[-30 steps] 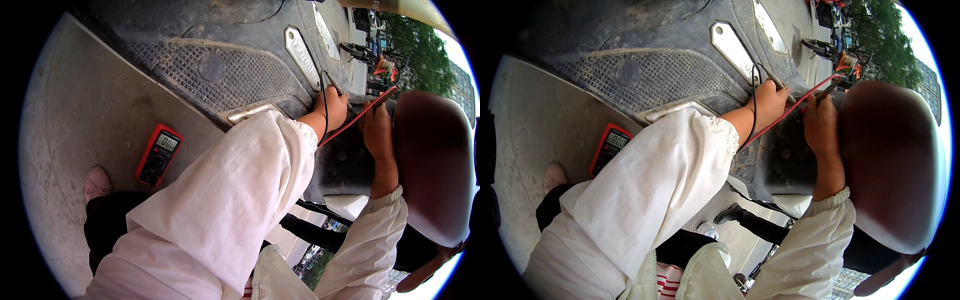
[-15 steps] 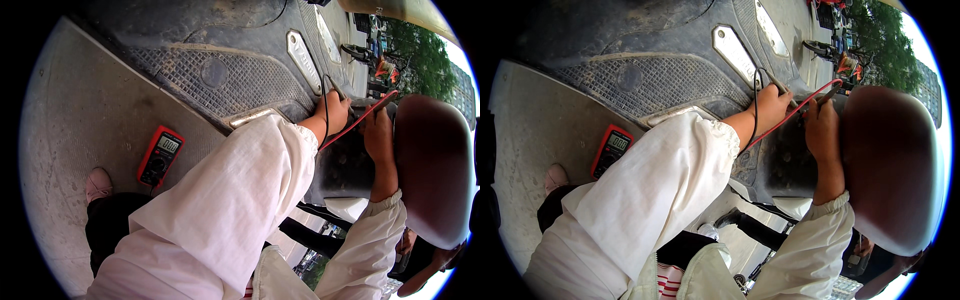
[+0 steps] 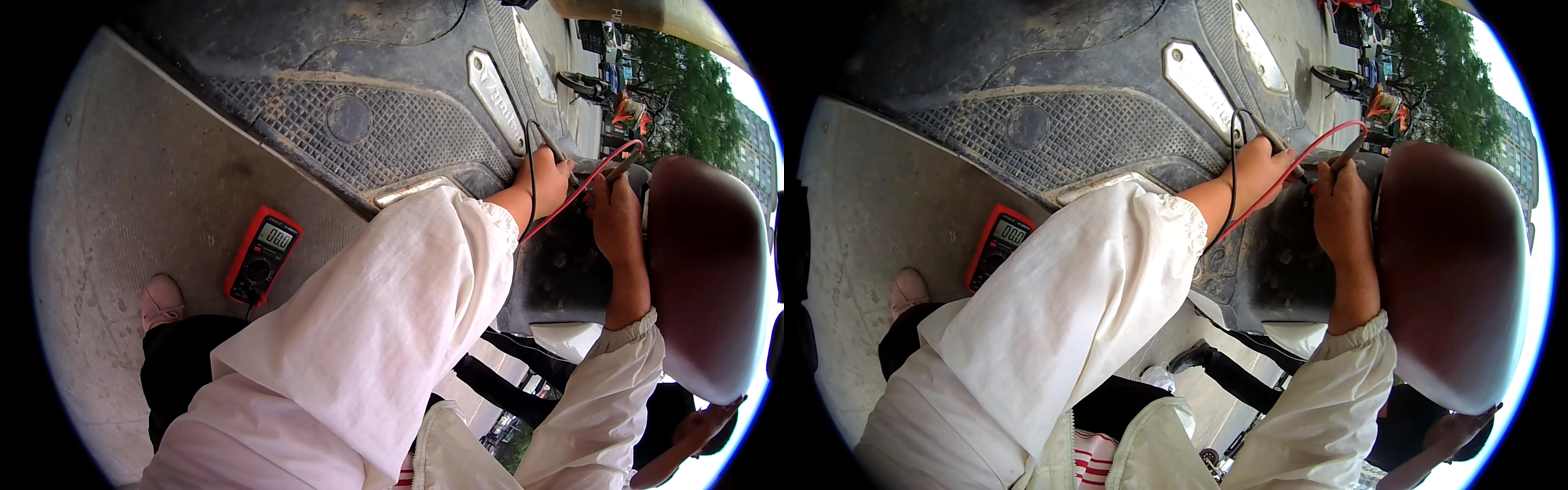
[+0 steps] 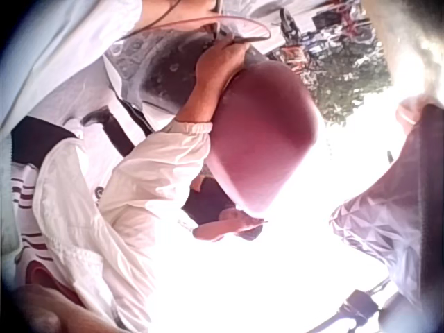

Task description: The person uses a multimeter to test electrical connections on a white scooter, then opens the seat to access the battery compartment. They use a cordless drill to remove and reinstall screws on the battery cover while another person stands nearby.

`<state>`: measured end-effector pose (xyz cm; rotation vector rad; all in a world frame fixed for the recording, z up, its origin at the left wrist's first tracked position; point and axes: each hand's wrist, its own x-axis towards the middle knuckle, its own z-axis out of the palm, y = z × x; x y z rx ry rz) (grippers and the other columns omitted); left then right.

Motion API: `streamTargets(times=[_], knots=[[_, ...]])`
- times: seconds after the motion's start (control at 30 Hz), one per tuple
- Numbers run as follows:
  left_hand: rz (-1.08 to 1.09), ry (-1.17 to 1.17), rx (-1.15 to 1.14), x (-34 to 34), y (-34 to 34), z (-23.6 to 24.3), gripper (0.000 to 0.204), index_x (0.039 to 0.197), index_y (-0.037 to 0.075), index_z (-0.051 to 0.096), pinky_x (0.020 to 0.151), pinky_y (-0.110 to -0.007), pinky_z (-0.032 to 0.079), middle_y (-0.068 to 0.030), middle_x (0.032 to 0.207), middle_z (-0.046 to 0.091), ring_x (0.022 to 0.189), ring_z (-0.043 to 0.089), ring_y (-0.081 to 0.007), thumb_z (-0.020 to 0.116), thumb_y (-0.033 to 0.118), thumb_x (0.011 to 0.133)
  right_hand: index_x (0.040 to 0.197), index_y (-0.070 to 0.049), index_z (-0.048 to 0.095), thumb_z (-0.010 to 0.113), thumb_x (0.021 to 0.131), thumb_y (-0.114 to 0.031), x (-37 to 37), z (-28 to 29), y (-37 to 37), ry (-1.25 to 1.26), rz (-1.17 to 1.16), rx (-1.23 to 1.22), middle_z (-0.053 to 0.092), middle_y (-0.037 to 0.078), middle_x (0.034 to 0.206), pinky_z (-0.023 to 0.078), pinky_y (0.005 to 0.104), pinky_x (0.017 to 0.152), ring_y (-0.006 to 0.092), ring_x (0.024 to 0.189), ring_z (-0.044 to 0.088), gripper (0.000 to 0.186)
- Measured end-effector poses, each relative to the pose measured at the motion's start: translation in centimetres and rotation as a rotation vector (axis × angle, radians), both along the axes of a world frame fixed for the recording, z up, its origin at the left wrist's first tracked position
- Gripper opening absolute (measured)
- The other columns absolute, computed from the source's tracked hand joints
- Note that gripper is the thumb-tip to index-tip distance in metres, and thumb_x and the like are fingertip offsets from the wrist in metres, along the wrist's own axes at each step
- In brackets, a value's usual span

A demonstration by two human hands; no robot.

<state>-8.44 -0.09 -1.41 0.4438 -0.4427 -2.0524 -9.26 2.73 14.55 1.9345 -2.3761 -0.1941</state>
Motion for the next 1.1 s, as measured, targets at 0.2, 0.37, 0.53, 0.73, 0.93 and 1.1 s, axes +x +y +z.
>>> streamTargets(times=[0.2, 0.37, 0.53, 0.73, 0.93, 1.1], knots=[[0.021, -0.031, -0.015, -1.3, 0.0, -0.8, 0.032, 0.107, -0.007, 0.061, 0.086, -0.045, 0.052, -0.0306, 0.104, 0.067, 0.104, 0.065, -0.0447, 0.062, 0.023, 0.095, 0.096, 0.003, 0.056, 0.055, 0.101, -0.015, -0.6, -0.5, 0.1, -0.007, 0.064, 0.009, 0.061, 0.018, 0.076, 0.046, 0.0423, 0.062, 0.0321, 0.066, 0.060, 0.018], [0.077, 0.002, -0.016, -0.9, -0.7, -1.6, 0.032, 0.105, -0.007, 0.063, 0.085, -0.044, 0.053, -0.0300, 0.103, 0.068, 0.101, 0.066, -0.0435, 0.062, 0.024, 0.094, 0.094, 0.002, 0.054, 0.055, 0.101, -0.013, 1.2, -0.4, -0.5, 0.020, 0.074, 0.048, 0.060, 0.019, 0.074, 0.045, 0.0415, 0.062, 0.0351, 0.067, 0.060, 0.017], [-0.133, 0.078, -0.150, 3.5, -0.4, -0.2, 0.033, 0.115, -0.009, 0.058, 0.082, -0.033, 0.055, -0.0169, 0.102, 0.068, 0.091, 0.070, -0.0228, 0.047, 0.021, 0.105, 0.097, 0.003, 0.055, 0.056, 0.100, -0.013, 1.3, -0.1, 0.2, 0.033, 0.070, 0.038, 0.063, 0.023, 0.079, 0.047, 0.0444, 0.065, 0.0428, 0.076, 0.062, 0.017], [-0.158, 0.152, -0.077, 4.4, -0.2, 0.3, 0.033, 0.116, -0.009, 0.056, 0.091, -0.037, 0.057, -0.0182, 0.111, 0.066, 0.100, 0.068, -0.0266, 0.046, 0.020, 0.106, 0.099, 0.003, 0.056, 0.057, 0.099, -0.012, -0.9, -0.6, 0.6, 0.066, 0.260, -0.060, 0.064, 0.026, 0.086, 0.048, 0.0501, 0.069, 0.0488, 0.086, 0.061, 0.015], [-0.116, 0.225, -0.249, 5.1, -1.8, -1.2, 0.038, 0.116, -0.014, 0.053, 0.100, -0.041, 0.054, -0.0249, 0.116, 0.062, 0.108, 0.065, -0.0317, 0.044, 0.022, 0.108, 0.107, -0.005, 0.072, 0.066, 0.092, -0.021, 0.6, -1.3, 0.8, 0.527, 0.053, 0.138, 0.073, 0.009, 0.090, 0.053, 0.0406, 0.074, 0.0264, 0.086, 0.071, 0.022], [-0.318, 0.276, -0.116, 3.9, -0.5, -1.6, 0.027, 0.120, -0.005, 0.053, 0.105, -0.040, 0.048, -0.0181, 0.121, 0.062, 0.115, 0.061, -0.0278, 0.040, 0.014, 0.107, 0.100, -0.006, 0.072, 0.064, 0.091, -0.019, -0.3, -0.9, 1.8, 0.828, 0.290, 0.309, 0.070, 0.012, 0.080, 0.052, 0.0375, 0.071, 0.0293, 0.082, 0.070, 0.018]])
